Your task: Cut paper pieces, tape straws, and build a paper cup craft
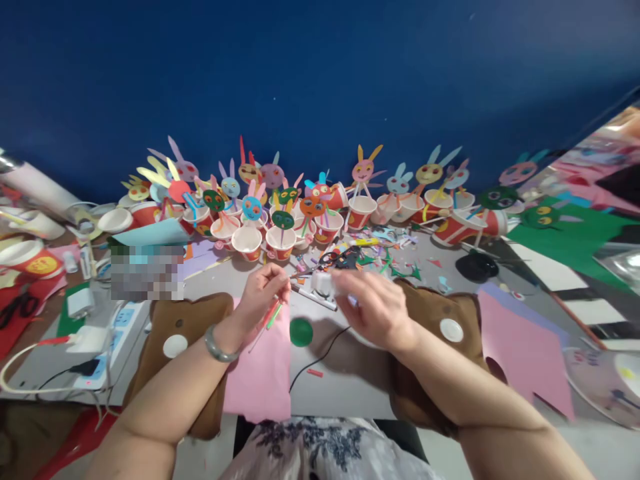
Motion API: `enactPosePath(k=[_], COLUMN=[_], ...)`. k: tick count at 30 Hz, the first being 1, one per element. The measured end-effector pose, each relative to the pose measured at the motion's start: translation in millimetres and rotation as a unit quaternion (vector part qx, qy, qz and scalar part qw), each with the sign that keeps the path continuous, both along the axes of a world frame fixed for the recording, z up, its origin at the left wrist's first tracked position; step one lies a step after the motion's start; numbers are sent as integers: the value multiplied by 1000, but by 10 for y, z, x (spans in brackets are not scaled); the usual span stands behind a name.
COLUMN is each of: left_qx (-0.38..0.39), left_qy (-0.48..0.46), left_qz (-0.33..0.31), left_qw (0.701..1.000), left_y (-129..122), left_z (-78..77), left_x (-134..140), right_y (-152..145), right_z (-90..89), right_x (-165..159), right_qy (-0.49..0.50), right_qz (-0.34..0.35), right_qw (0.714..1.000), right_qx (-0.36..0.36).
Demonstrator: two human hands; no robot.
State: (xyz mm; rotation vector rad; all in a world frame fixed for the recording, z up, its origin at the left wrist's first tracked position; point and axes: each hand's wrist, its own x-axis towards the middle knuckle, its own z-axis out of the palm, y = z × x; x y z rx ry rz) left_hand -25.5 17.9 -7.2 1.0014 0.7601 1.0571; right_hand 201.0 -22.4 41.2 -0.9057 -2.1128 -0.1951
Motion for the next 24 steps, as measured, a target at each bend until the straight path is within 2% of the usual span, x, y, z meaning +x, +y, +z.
enactPosePath(k=[2,4,5,7,11,13,15,18,21,22,24], left_qx=[-4,2,5,14,120,181,219,247,277,280,270], left_qy=[22,27,43,93,204,286,400,567,657,670,674], left_qz=[14,23,32,47,90,96,84,33,-29,-47,-78], left_qw=[1000,999,999,994,967,936,886,785,700,686,683], left_y=[5,22,37,74,143,160,163,145,114,105,95], left_z=[4,22,34,53,45,34,33,49,74,80,86], left_x=[20,29,27,11,-58,-99,-135,-172,-190,-193,-193], right_y=[87,259,365,578,818,813,753,605,413,345,216], right_z=[82,56,11,-110,-303,-347,-359,-324,-249,-227,-207], right_x=[200,481,642,971,1493,1641,1702,1601,1273,1132,845], right_qy=[-29,-83,-116,-183,-207,-211,-211,-210,-198,-195,-197], right_qz=[-107,-229,-284,-384,-419,-437,-458,-464,-415,-381,-316], right_qw=[992,964,941,874,831,815,801,804,846,864,889], right_qx=[-55,-107,-143,-236,-301,-317,-321,-307,-271,-266,-268])
